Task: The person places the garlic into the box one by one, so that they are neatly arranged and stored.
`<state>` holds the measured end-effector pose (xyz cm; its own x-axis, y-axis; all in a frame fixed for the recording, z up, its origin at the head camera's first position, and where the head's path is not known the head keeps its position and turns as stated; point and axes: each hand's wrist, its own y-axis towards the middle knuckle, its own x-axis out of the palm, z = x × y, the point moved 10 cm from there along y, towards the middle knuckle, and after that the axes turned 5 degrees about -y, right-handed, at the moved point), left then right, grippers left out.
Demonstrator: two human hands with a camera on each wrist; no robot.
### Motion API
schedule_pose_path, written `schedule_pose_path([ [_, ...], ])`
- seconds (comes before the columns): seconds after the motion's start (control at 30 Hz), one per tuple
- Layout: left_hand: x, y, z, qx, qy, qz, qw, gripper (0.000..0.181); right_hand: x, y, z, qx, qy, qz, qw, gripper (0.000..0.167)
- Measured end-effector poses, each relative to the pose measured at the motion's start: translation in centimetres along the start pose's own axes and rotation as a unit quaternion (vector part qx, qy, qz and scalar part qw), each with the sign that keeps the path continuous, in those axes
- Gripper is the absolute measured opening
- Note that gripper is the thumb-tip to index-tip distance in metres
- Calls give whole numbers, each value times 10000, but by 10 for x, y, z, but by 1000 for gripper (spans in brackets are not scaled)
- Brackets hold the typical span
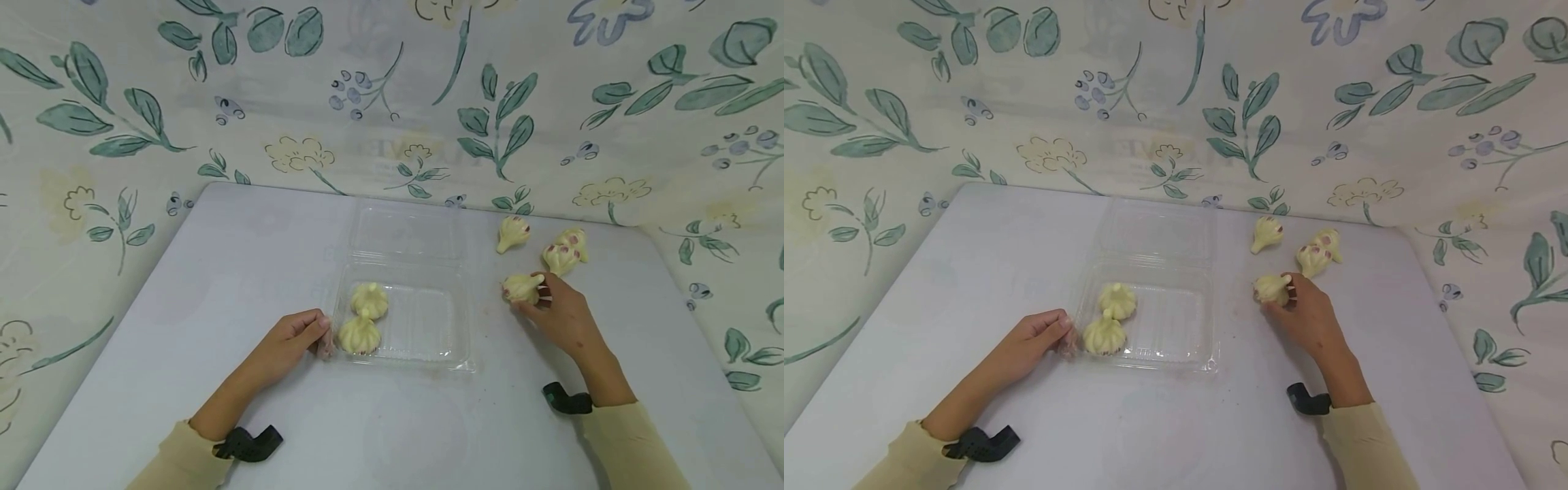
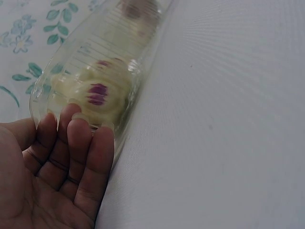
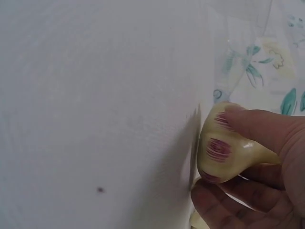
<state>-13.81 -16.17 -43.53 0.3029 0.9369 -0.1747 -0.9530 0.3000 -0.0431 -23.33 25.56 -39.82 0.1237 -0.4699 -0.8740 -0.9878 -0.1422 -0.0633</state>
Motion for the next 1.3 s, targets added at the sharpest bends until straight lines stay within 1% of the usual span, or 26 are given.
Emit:
schedule_pose_path([
  [0.2,1,0,1,47,0,-18,10000,32,-3,-1,-4,-117,-19,94,9999,59],
  [0.37,0,0,0,16,40,5,10000,32,-3,-2,-8,-270,-51,86,9996,59],
  [0.6,0,-1,0,37,15,-3,10000,31,-10,-6,-20,-393,-90,131,9991,60],
  [0.73,0,-1,0,40,12,11,10000,32,-16,-9,-34,-521,-78,201,9984,59],
  [0.93,-1,-1,-1,-7,53,47,10000,32,-26,-16,-62,-853,85,416,9955,54],
  [1.07,-1,-1,-2,2,27,35,10000,32,-30,-21,-80,-1055,57,526,9930,54],
  [1.3,-1,0,-2,44,75,16,10000,32,-33,-27,-106,-1243,120,520,9908,59],
])
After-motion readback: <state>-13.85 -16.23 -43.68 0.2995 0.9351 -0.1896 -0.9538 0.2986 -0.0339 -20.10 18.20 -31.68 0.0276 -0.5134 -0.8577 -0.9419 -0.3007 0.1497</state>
